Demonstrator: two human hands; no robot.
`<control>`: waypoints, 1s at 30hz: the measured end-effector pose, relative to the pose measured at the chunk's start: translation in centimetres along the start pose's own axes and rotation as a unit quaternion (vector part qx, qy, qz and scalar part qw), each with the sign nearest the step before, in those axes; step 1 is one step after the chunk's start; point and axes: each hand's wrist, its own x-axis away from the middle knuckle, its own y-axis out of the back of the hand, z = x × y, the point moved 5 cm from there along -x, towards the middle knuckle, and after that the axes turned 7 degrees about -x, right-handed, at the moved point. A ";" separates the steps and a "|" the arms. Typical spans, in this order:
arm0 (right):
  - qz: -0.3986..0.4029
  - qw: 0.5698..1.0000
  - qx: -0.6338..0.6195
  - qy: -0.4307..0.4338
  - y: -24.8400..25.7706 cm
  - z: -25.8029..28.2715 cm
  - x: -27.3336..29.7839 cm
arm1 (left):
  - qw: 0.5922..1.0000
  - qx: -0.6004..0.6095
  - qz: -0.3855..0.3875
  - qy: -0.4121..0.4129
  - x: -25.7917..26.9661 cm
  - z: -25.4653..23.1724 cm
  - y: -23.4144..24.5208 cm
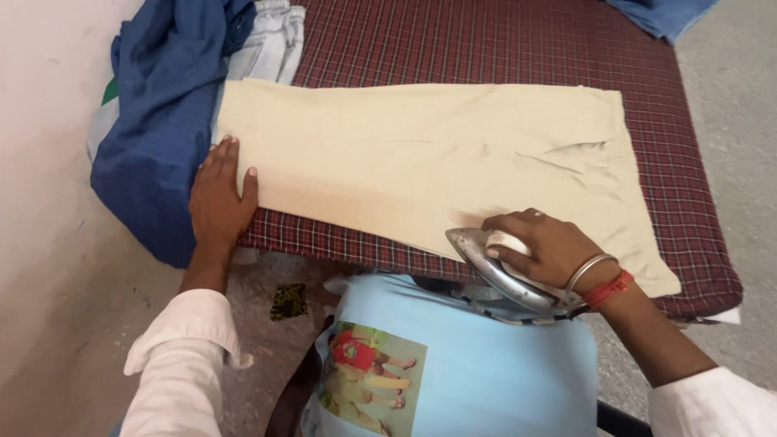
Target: The person irons a pair of light-colored trousers laid out on a checkered ironing board. They use a white electric iron to smooth the fabric, moving it back and forth across the legs and waist area while holding the garment steady with their left hand.
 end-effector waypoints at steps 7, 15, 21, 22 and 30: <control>-0.030 0.992 -0.010 0.125 -0.2 4.5 -3.1 | 1.000 -0.022 -0.006 0.005 -0.1 -0.2 -0.4; -0.020 0.976 -0.019 0.215 -1.3 15.0 -9.9 | 0.999 -0.024 -0.030 0.006 0.1 0.1 -0.5; -0.009 0.970 -0.001 0.243 -2.6 21.3 -13.1 | 0.999 -0.013 -0.024 0.018 0.0 -0.2 0.2; -0.014 0.970 0.000 0.243 -2.8 21.7 -13.1 | 1.000 -0.007 -0.021 0.019 0.0 -0.2 0.2; 0.007 0.975 0.004 0.223 -2.3 19.0 -10.5 | 1.000 0.007 -0.026 -0.005 0.1 -0.5 0.3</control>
